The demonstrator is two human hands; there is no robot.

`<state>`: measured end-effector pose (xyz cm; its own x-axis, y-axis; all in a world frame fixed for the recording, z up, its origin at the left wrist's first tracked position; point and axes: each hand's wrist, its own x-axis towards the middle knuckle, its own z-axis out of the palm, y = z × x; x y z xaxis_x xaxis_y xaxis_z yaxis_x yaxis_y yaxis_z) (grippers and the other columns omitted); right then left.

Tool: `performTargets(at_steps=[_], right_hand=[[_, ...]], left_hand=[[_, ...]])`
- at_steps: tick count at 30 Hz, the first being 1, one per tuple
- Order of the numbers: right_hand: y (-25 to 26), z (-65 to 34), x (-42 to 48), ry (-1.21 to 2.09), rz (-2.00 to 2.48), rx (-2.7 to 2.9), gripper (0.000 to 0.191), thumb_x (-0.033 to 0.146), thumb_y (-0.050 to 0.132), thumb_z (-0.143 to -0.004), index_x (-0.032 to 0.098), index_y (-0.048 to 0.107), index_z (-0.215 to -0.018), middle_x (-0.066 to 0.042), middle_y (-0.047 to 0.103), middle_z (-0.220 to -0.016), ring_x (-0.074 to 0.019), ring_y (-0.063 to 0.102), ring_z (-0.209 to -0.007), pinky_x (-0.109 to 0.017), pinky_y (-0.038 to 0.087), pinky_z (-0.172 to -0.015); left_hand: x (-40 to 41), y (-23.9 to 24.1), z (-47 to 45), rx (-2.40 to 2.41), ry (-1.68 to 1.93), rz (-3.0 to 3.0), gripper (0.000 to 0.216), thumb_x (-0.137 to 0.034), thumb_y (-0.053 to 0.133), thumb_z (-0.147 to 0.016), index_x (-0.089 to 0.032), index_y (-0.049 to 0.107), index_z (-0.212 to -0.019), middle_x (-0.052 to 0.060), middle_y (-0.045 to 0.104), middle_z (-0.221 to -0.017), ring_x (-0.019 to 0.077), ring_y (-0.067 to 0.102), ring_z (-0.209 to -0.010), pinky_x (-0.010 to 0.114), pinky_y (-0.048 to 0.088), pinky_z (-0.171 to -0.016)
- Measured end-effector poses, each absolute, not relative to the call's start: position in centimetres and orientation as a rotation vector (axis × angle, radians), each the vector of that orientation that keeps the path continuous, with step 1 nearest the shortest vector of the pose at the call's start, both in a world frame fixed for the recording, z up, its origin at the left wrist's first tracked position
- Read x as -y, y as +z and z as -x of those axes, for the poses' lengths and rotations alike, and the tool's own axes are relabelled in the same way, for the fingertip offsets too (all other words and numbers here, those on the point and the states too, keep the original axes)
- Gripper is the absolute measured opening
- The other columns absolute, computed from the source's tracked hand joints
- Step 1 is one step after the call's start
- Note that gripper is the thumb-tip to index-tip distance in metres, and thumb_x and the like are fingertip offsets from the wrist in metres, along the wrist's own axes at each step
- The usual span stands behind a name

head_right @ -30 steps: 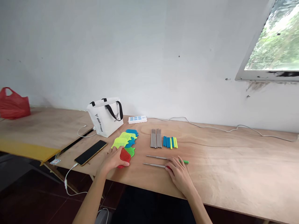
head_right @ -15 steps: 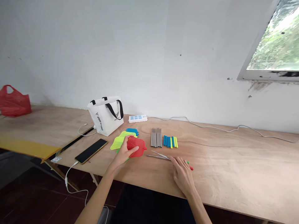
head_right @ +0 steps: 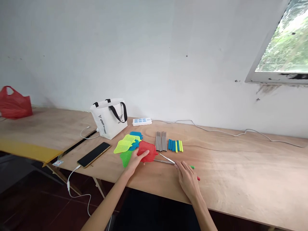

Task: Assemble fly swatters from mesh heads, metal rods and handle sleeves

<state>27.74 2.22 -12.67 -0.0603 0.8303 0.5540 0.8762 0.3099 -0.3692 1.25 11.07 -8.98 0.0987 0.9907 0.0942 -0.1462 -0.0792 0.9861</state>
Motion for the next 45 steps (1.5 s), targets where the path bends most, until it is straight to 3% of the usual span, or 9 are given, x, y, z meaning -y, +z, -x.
performTargets(at_steps=[8, 14, 18, 23, 29, 36, 45], right_hand=[[-12.6, -27.8, -2.3, -0.054, 1.512, 1.895, 0.029, 0.032, 0.035, -0.105, 0.026, 0.062, -0.109, -0.004, 0.065, -0.094, -0.0206, 0.064, -0.086, -0.033, 0.050, -0.075], [-12.1, -27.6, -2.1, 0.025, 1.402, 2.012, 0.037, 0.025, 0.033, -0.103, 0.029, 0.059, -0.129, -0.006, 0.067, -0.102, -0.0211, 0.066, -0.092, -0.034, 0.054, -0.078], [-11.7, -27.4, -1.8, -0.016, 1.441, 2.029, 0.036, 0.032, 0.036, -0.105, 0.029, 0.060, -0.130, -0.004, 0.066, -0.094, -0.0197, 0.066, -0.084, -0.032, 0.053, -0.074], [-11.9, -27.4, -1.8, -0.078, 1.522, 1.980, 0.036, 0.042, 0.037, -0.105, 0.029, 0.065, -0.124, -0.003, 0.066, -0.090, -0.0199, 0.068, -0.082, -0.032, 0.052, -0.071], [-11.7, -27.4, -1.8, -0.004, 1.456, 2.014, 0.037, 0.033, 0.034, -0.106, 0.028, 0.062, -0.129, -0.005, 0.070, -0.101, -0.0199, 0.068, -0.090, -0.034, 0.053, -0.080], [-11.7, -27.2, -1.8, -0.035, 1.484, 2.049, 0.035, 0.037, 0.038, -0.105, 0.032, 0.064, -0.128, -0.004, 0.072, -0.102, -0.0200, 0.070, -0.089, -0.033, 0.053, -0.075], [-12.4, -27.6, -2.0, -0.166, 1.524, 1.965, 0.035, 0.020, 0.034, -0.101, 0.025, 0.063, -0.119, -0.004, 0.068, -0.096, -0.0202, 0.067, -0.084, -0.031, 0.049, -0.068]], left_hand=[[-10.7, -8.8, -1.3, -0.989, 1.195, -1.363, 0.048, -0.054, 0.078, -0.076, -0.014, 0.069, -0.101, 0.012, 0.073, -0.097, 0.0226, 0.066, -0.072, 0.026, 0.047, -0.044], [-9.8, -8.8, -1.7, -0.935, 1.016, -1.420, 0.048, -0.058, 0.073, -0.081, -0.015, 0.070, -0.101, 0.012, 0.074, -0.096, 0.0226, 0.067, -0.074, 0.025, 0.048, -0.048], [-9.4, -8.8, -1.9, -0.906, 0.981, -1.515, 0.047, -0.060, 0.070, -0.084, -0.015, 0.072, -0.096, 0.011, 0.074, -0.098, 0.0229, 0.068, -0.080, 0.026, 0.052, -0.054], [-9.3, -8.5, -1.9, -0.802, 0.944, -1.409, 0.057, -0.065, 0.069, -0.083, -0.012, 0.071, -0.102, 0.016, 0.074, -0.096, 0.0227, 0.072, -0.068, 0.025, 0.046, -0.046], [-8.6, -9.7, -4.1, -0.735, 0.936, -1.278, 0.055, -0.057, 0.077, -0.078, -0.011, 0.070, -0.107, 0.015, 0.073, -0.103, 0.0200, 0.071, -0.064, 0.024, 0.050, -0.047], [-8.3, -11.0, -5.4, -0.818, 0.935, -1.409, 0.047, -0.057, 0.073, -0.081, -0.012, 0.073, -0.096, 0.007, 0.070, -0.070, 0.0172, 0.066, -0.056, 0.024, 0.047, -0.049], [-7.9, -9.5, -4.9, -0.871, 0.991, -1.327, 0.048, -0.059, 0.075, -0.079, -0.012, 0.072, -0.089, 0.005, 0.064, -0.059, 0.0156, 0.057, -0.051, 0.026, 0.046, -0.053]])
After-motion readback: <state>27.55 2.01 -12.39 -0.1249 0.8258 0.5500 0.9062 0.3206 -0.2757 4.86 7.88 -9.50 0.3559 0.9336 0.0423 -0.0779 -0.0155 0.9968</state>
